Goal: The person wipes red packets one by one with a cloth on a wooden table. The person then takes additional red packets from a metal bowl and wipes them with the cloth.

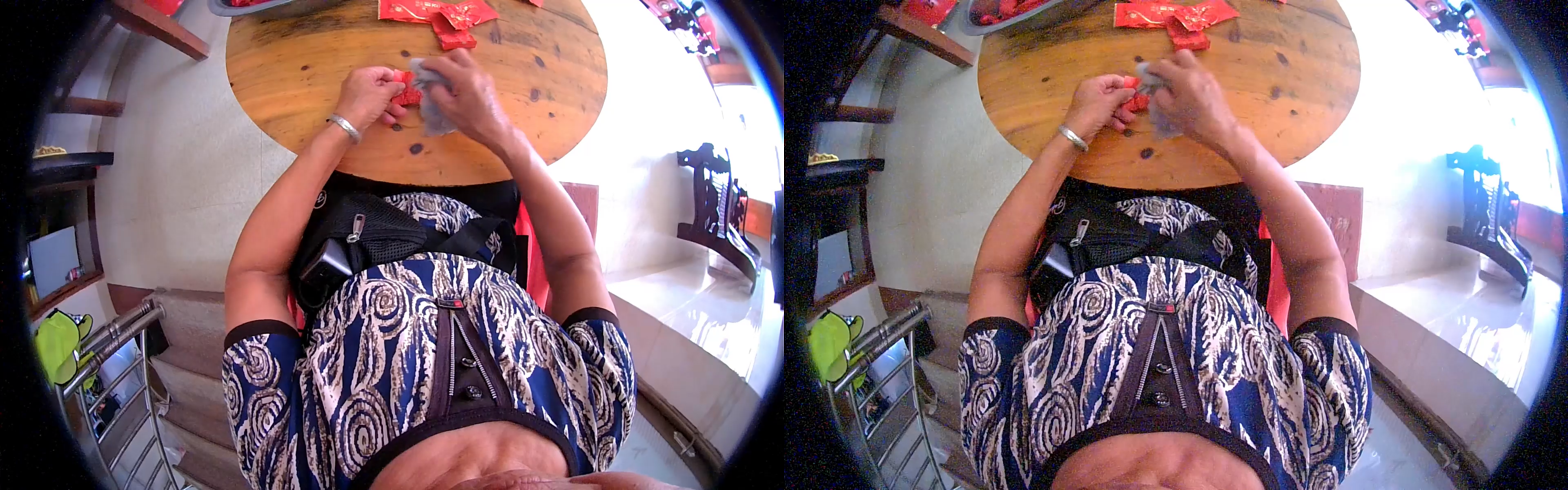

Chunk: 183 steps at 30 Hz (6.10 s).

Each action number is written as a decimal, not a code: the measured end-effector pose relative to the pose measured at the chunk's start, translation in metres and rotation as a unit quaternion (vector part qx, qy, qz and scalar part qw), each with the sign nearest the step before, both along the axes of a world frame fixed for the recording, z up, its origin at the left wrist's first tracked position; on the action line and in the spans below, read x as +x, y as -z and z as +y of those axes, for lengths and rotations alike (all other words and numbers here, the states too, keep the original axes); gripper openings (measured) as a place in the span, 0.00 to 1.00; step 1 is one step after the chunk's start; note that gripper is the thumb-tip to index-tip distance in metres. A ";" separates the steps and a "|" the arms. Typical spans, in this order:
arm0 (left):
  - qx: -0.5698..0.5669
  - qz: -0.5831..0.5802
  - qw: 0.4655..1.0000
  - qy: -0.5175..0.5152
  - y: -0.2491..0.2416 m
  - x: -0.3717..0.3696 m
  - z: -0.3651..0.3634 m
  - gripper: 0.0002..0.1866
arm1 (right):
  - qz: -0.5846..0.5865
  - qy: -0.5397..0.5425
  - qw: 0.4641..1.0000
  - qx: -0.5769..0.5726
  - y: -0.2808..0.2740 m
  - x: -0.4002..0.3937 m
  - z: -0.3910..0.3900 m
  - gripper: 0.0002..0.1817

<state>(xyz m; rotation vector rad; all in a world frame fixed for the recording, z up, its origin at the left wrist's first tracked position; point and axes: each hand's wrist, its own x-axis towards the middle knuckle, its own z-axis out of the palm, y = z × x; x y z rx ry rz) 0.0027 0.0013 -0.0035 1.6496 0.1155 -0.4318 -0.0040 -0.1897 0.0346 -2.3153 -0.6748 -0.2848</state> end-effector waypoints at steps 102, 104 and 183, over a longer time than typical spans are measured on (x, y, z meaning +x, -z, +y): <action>0.143 -0.213 0.965 0.053 0.020 0.012 0.011 0.11 | -0.031 -0.024 0.999 0.023 0.003 0.006 -0.006 0.16; 0.149 -0.208 0.965 0.059 0.018 0.013 0.010 0.10 | -0.106 -0.037 0.993 -0.031 0.023 0.007 0.002 0.15; 0.165 -0.244 0.955 0.007 0.021 0.011 0.008 0.09 | -0.091 0.003 0.988 -0.126 0.017 0.011 0.007 0.16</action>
